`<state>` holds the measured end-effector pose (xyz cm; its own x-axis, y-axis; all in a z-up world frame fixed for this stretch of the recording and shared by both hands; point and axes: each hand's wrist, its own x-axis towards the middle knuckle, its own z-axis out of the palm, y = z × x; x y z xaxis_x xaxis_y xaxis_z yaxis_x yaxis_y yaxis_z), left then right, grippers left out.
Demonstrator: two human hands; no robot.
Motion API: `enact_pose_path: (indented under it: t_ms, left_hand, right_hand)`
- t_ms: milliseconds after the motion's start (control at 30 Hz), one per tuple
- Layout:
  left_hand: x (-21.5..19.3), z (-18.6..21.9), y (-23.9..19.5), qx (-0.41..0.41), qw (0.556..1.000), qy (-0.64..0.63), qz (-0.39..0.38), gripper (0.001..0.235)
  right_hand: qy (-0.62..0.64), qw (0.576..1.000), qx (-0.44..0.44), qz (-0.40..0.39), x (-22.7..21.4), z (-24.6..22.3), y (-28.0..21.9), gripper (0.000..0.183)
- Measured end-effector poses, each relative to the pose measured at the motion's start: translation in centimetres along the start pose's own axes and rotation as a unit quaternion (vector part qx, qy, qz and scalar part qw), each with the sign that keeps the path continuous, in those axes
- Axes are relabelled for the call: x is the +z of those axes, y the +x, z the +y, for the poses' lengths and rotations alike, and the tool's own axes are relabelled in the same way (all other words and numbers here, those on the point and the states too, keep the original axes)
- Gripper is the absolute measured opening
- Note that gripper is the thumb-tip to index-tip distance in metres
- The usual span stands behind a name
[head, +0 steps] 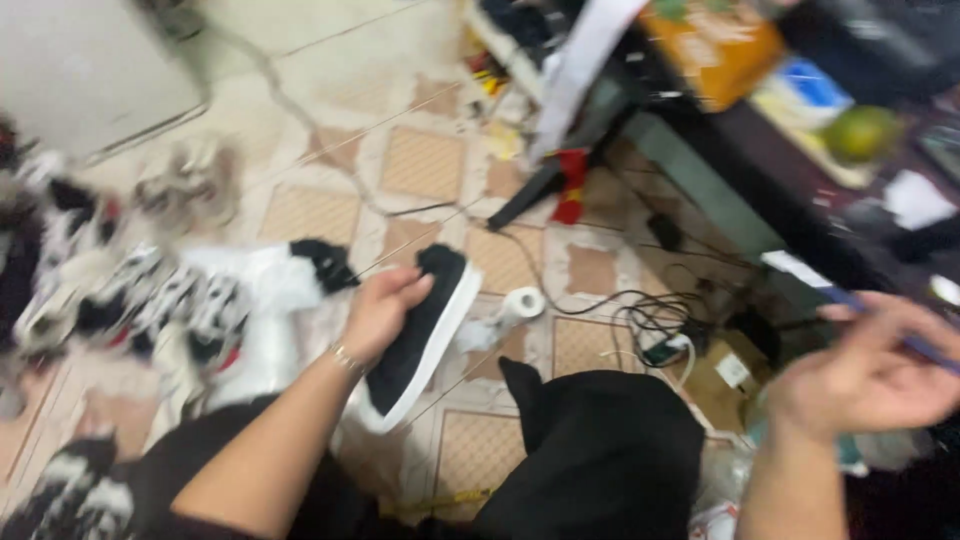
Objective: The person paints the white sole of a black sneaker using a small paintbrush. They hold the shoe in their left hand and apply white paint to the sole, occasionally dipping the brush into a container on the floor. The person rotates the shoe to access different areas of the sole.
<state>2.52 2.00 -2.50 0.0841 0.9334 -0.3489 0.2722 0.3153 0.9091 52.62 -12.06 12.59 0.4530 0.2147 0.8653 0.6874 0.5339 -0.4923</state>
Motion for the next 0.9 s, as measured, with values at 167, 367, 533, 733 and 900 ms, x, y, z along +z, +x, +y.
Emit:
enact_pose_path:
  t_ms: [167,367,533,733,900]
  left_hand:
    - [-0.7,-0.6,0.4,-0.006,0.986,-0.163,-0.042,0.017]
    - [-2.3,-0.3,0.1,-0.006,0.984,-0.173,-0.039,0.021]
    - [-2.1,-3.1,1.4,0.005,0.972,-0.229,-0.052,0.018]
    - [-2.0,-3.9,0.9,0.025,0.96,-0.269,-0.078,0.015]
    - [-2.3,-3.1,0.0,0.02,0.955,-0.28,-0.098,0.015]
  right_hand:
    - [0.108,0.979,0.122,-0.123,13.3,-5.6,-8.9,0.03]
    - [0.221,0.913,0.29,-0.181,19.1,-6.1,-17.2,0.031]
    - [0.219,0.906,0.294,-0.21,20.0,-7.2,-18.9,0.031]
    - [0.22,0.902,0.298,-0.222,20.2,-6.9,-19.0,0.032]
    - [0.199,0.915,0.281,-0.21,20.9,-7.6,-18.2,0.03]
